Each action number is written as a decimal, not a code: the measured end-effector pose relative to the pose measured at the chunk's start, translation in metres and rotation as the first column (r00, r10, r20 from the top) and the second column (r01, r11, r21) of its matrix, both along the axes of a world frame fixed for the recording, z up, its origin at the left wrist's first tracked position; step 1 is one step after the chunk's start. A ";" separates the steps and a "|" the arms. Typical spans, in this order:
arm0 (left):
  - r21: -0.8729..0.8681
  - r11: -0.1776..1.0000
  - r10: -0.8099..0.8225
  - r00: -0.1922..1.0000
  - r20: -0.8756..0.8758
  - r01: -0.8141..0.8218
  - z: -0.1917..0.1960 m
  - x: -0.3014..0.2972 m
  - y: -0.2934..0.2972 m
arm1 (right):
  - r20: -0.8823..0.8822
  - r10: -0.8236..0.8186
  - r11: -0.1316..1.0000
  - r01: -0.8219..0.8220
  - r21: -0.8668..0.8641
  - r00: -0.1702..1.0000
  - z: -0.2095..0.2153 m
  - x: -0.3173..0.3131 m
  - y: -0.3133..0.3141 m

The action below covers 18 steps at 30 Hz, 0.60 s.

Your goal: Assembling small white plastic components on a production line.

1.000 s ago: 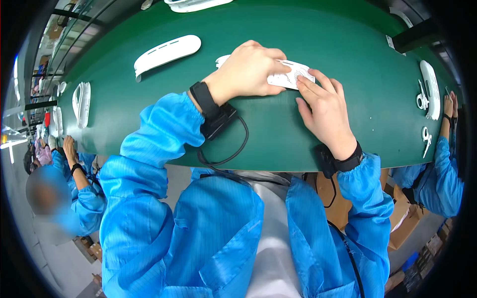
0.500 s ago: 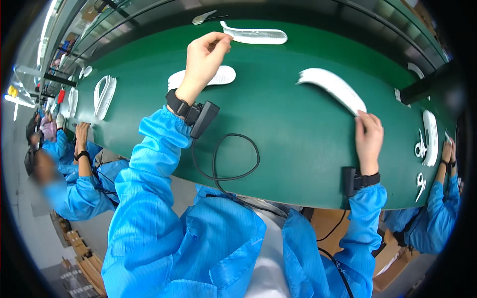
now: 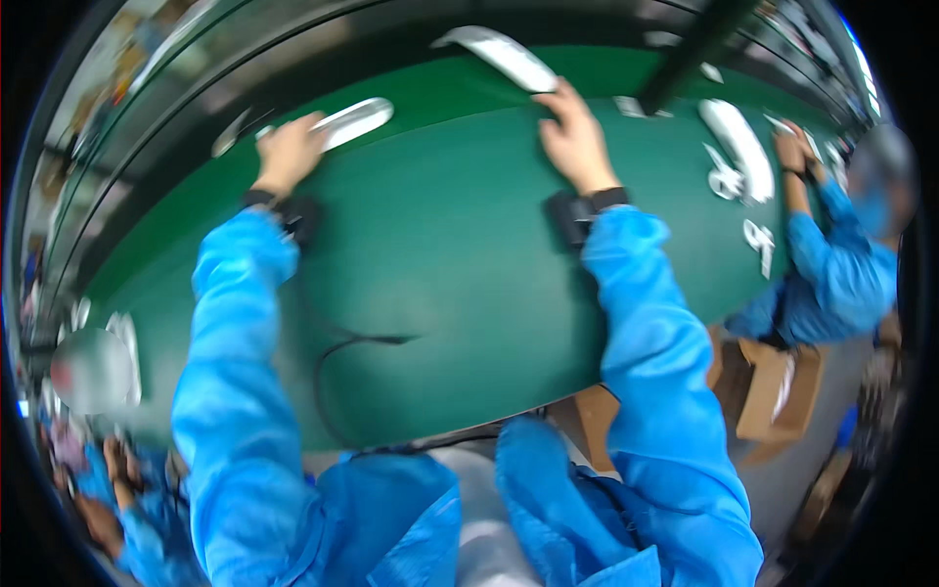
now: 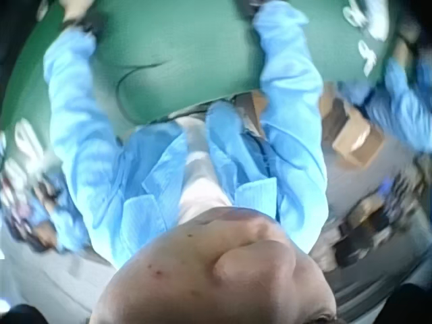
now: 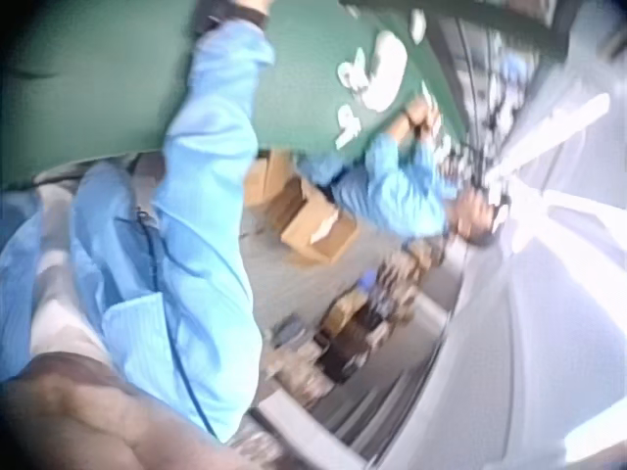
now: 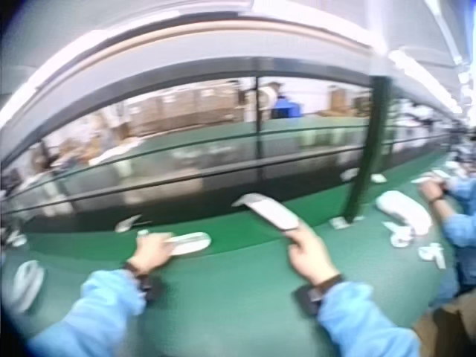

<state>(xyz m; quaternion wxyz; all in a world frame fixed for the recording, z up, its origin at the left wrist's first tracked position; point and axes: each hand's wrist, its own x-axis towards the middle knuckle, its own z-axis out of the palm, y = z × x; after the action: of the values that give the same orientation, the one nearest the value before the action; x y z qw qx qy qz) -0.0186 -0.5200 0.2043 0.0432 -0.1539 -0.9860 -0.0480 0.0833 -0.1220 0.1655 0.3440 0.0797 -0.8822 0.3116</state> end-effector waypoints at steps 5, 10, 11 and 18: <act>0.625 0.746 -0.153 0.972 -0.178 0.232 0.040 0.027 0.022 | 0.272 -0.056 0.958 0.128 -0.255 0.961 0.027 0.054 0.022; 0.591 0.741 -0.271 0.947 -0.172 0.319 0.066 0.137 0.051 | -0.004 -0.429 0.902 0.428 -0.051 0.903 0.027 0.112 0.120; 0.537 0.801 -0.254 0.963 -0.093 0.263 0.061 0.157 0.044 | 0.010 -0.511 0.859 0.511 -0.032 0.860 0.031 0.119 0.144; 0.326 0.896 -0.329 0.944 0.032 0.302 0.038 0.208 0.059 | 0.361 -0.782 0.585 0.798 0.146 0.508 0.024 0.168 0.262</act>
<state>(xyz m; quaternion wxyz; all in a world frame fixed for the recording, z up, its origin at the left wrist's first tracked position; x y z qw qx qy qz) 0.1889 -0.4609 0.2418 0.0165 -0.3005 -0.9282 -0.2187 0.2511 0.1401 0.1896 0.2674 -0.4006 -0.8639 0.1470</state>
